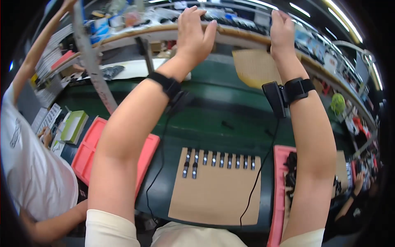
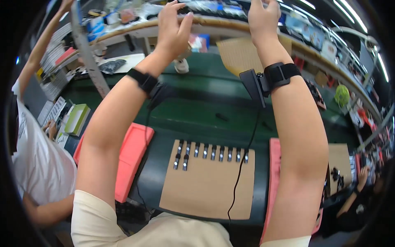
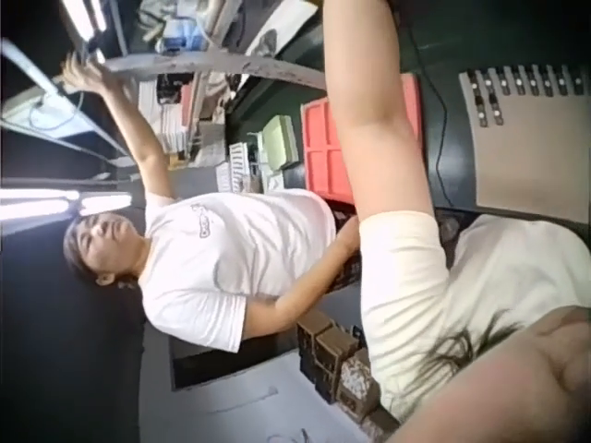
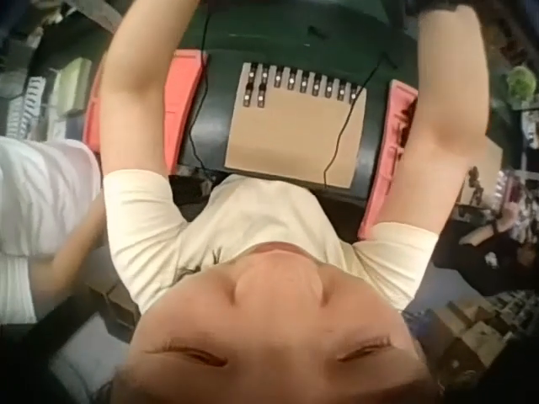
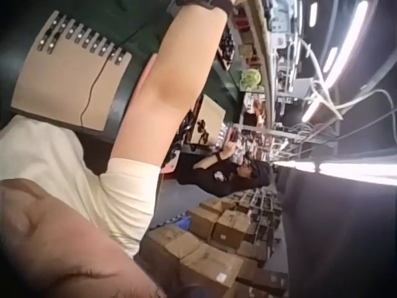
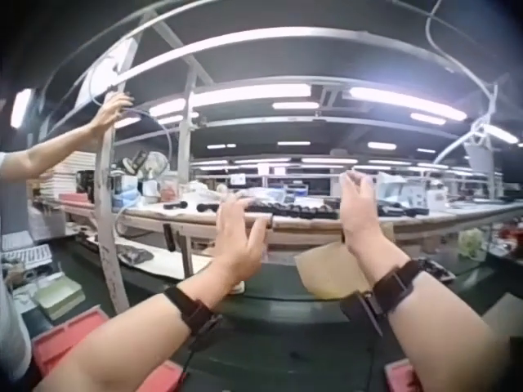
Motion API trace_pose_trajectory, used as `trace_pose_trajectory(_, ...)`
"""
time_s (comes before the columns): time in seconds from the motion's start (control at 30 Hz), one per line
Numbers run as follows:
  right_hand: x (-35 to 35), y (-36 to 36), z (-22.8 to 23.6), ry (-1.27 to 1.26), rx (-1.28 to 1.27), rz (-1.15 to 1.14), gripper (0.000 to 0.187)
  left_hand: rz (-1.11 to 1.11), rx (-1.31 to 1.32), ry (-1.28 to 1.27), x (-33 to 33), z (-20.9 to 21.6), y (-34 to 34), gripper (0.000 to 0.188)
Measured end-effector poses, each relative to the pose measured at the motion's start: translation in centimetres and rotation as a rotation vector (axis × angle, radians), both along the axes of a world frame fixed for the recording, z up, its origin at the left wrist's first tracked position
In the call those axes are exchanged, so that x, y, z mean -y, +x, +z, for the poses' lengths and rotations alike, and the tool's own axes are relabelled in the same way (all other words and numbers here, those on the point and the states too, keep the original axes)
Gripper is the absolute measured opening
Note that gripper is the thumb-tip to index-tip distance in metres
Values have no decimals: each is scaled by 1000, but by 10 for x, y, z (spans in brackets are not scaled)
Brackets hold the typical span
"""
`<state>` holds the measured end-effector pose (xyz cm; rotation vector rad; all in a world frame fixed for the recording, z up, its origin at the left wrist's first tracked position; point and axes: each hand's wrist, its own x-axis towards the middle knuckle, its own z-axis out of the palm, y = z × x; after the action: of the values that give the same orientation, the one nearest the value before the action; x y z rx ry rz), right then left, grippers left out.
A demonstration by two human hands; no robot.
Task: The person picks up a microphone and a receiver, aligns them end-to-end, and presses them together by hand. The person then places the assembled unit onto a cardboard sheet and repeats the process with additional components.
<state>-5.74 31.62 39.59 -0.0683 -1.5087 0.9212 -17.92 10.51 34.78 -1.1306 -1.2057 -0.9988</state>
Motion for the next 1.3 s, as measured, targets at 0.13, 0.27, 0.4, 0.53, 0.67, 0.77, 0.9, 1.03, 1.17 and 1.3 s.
trace_pose_trajectory(0.13,30,66,-63,596,-239,-34,20,-137,-99,-470,27,-81,48,28)
trace_pose_trajectory(0.27,1,129,-157,887,134,-56,17,-196,57,-960,7,-160,57,27)
trace_pose_trajectory(0.4,-47,158,-241,736,922,-107,25,-4,321,-1371,-11,-209,42,34)
trace_pose_trajectory(0.53,-82,143,-305,530,1241,-186,30,132,454,-1548,-19,-248,13,39)
trace_pose_trajectory(0.67,-106,112,-352,471,1356,-189,30,160,494,-1519,-25,-273,-16,35)
trace_pose_trajectory(0.77,-121,90,-364,366,1463,-116,30,194,551,-1618,-42,-282,-23,33)
trace_pose_trajectory(0.9,-116,78,-356,127,1576,33,29,240,616,-1610,-45,-280,-32,27)
trace_pose_trajectory(1.03,-82,91,-325,-217,1281,318,26,110,816,-1466,-34,-269,-27,21)
trace_pose_trajectory(1.17,-8,114,-296,-791,696,888,25,-192,1027,-1207,-1,-244,6,24)
trace_pose_trajectory(1.3,66,157,-286,-1010,450,1032,27,-473,1235,-890,50,-226,79,19)
